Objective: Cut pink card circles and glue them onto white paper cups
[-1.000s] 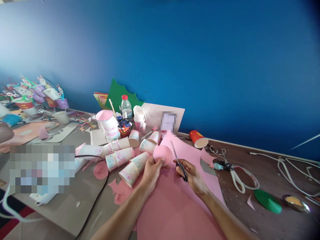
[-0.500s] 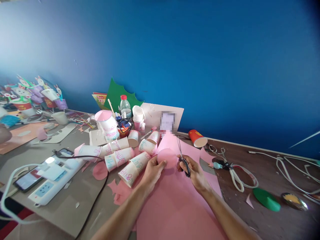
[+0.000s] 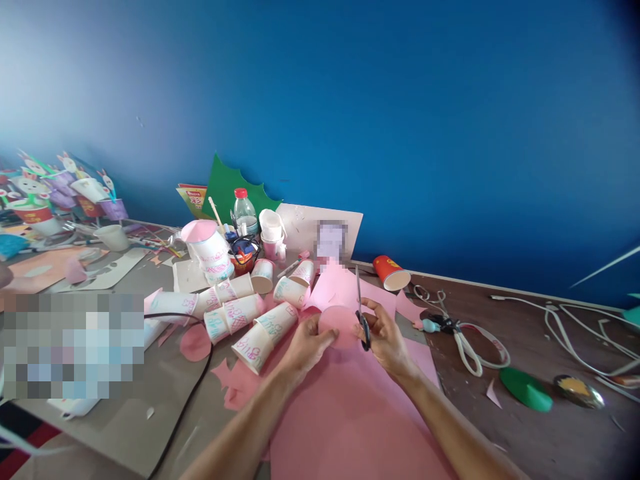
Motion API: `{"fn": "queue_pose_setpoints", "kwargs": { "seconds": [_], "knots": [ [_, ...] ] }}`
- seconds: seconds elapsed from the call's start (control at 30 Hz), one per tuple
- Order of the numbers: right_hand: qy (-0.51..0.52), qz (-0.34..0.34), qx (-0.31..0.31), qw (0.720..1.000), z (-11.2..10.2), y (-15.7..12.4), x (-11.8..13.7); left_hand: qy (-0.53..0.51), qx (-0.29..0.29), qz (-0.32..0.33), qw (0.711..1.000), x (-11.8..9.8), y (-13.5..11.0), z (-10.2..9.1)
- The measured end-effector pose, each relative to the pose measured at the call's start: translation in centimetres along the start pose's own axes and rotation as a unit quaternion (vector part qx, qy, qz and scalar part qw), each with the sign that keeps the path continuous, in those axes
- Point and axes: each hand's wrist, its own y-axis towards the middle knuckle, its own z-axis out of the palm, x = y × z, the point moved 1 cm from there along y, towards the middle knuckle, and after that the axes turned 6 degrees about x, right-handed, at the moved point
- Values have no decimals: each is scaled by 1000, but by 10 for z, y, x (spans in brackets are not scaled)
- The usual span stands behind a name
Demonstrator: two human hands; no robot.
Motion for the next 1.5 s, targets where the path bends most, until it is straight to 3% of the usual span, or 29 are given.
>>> {"fn": "queue_pose_setpoints", "kwargs": {
  "seconds": [0.17,0.37,0.5,0.67,0.93,1.13,1.5],
  "knots": [
    [24,9,-12,1000,8,-2,2,-81,-36,56,994,4,2,-4],
    [42,-4,-40,998,8,-3,3,-38,-55,21,998,2,1,-3],
    [28,-1,-53,998,7,-2,0,-28,-27,6,999,-1,-1,0],
    [16,3,-64,998,15,-5,-1,-86,-8,8,996,4,-2,1],
    [-38,4,8,999,15,-11,3,-86,-65,11,994,6,0,-3],
    [-7,4,-5,1000,8,-6,1,-46,-91,14,995,7,0,-6],
    [-8,-2,-24,1000,13,-6,-3,-42,-34,-13,998,-2,-4,5]
  ]
}}
